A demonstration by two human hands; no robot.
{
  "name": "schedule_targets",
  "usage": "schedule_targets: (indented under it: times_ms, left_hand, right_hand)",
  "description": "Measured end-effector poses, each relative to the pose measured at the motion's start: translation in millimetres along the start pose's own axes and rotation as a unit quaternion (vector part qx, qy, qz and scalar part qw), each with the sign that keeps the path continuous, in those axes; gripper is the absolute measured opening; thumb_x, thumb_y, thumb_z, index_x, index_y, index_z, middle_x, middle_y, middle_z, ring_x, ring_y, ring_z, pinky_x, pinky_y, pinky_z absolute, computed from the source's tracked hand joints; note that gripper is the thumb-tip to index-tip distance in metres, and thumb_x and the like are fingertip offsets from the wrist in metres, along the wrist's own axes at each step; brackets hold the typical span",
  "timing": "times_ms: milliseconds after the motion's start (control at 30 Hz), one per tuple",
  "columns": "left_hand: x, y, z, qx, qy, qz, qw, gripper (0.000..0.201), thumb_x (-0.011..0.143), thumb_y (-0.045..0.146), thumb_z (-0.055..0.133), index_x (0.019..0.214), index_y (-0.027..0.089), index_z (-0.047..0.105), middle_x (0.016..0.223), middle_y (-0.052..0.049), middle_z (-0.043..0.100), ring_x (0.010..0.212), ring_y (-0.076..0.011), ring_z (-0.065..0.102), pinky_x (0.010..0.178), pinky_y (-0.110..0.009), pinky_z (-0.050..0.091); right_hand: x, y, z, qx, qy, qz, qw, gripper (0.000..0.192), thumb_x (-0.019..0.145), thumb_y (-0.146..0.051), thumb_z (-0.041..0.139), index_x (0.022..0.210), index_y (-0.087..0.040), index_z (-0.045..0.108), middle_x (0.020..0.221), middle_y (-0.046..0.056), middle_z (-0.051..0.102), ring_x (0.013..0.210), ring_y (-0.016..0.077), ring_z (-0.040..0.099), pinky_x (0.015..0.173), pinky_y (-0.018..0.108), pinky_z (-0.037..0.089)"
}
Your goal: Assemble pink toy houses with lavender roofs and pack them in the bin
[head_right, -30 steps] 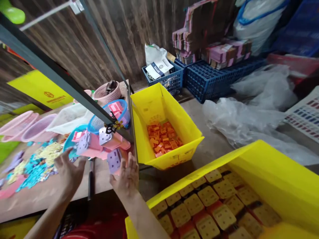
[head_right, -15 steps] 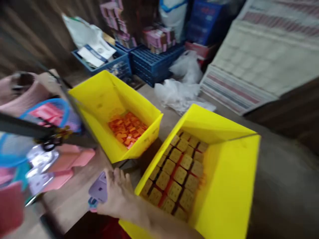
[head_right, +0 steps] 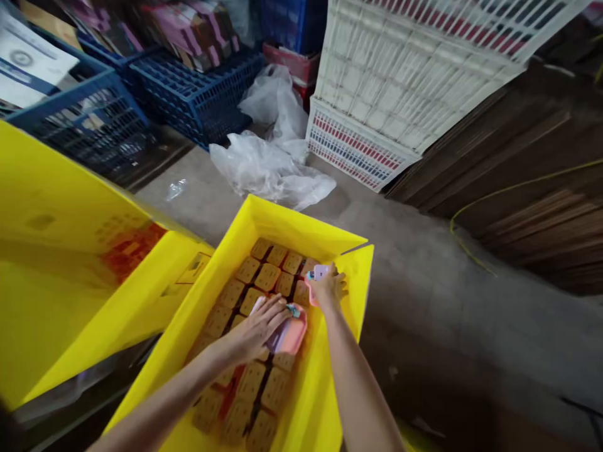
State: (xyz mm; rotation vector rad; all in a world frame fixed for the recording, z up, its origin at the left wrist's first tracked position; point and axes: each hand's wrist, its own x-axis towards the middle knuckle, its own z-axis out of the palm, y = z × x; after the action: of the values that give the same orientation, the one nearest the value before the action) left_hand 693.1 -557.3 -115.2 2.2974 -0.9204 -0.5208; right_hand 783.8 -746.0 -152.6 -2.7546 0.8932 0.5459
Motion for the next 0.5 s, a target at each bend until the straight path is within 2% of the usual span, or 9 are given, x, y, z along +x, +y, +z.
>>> schedule_targets:
  times_ms: [67, 100, 200, 333, 500]
  left_hand:
    - [68, -33, 20.7, 0.037, -0.034, -0.008, 0.999, 0.058, 0.075, -0.001, 0.046, 0.127, 0.026, 0.046, 0.131, -0.009, 0.049, 0.136, -0.0289, 0.025, 0.107, -0.053, 0.027]
    - [95, -50, 31.2, 0.033, -0.057, -0.002, 0.998, 0.058, 0.076, -0.003, 0.044, 0.124, 0.028, 0.049, 0.131, -0.007, 0.049, 0.137, -0.0269, 0.024, 0.107, -0.05, 0.029]
    - [151, -100, 60.5, 0.003, -0.103, 0.009, 0.995, 0.053, 0.077, -0.005, 0.044, 0.111, 0.033, 0.057, 0.13, -0.001, 0.051, 0.136, -0.0189, 0.026, 0.109, -0.043, 0.028]
    - [182, -147, 92.2, -0.021, -0.141, 0.007, 0.99, 0.048, 0.077, -0.004, 0.046, 0.1, 0.035, 0.061, 0.124, 0.002, 0.056, 0.134, -0.0136, 0.03, 0.112, -0.038, 0.021]
    - [182, -172, 124.3, -0.039, -0.18, -0.019, 0.983, 0.049, 0.072, -0.005, 0.05, 0.097, 0.035, 0.063, 0.123, 0.003, 0.058, 0.129, -0.0117, 0.038, 0.109, -0.033, 0.025]
  right_hand:
    - [33, 2, 24, 0.004, 0.005, 0.022, 1.0, 0.071, 0.072, -0.041, 0.061, 0.132, -0.016, 0.034, 0.116, 0.02, 0.046, 0.101, 0.0344, 0.054, 0.079, 0.045, 0.04]
    - [47, 3, 37, 0.006, 0.007, 0.029, 1.0, 0.069, 0.072, -0.039, 0.061, 0.132, -0.016, 0.034, 0.116, 0.02, 0.047, 0.101, 0.0334, 0.054, 0.08, 0.043, 0.04]
    - [82, 5, 75, 0.014, 0.004, 0.036, 0.999, 0.066, 0.073, -0.035, 0.059, 0.131, -0.015, 0.035, 0.113, 0.019, 0.048, 0.099, 0.0311, 0.056, 0.079, 0.04, 0.04]
    - [109, 9, 120, 0.025, -0.003, 0.035, 0.999, 0.062, 0.077, -0.039, 0.052, 0.131, -0.014, 0.034, 0.114, 0.02, 0.048, 0.097, 0.0313, 0.055, 0.078, 0.041, 0.041]
    - [111, 21, 154, 0.038, -0.028, 0.012, 0.999, 0.055, 0.076, -0.029, 0.048, 0.127, -0.013, 0.036, 0.115, 0.018, 0.048, 0.099, 0.0302, 0.055, 0.078, 0.038, 0.042]
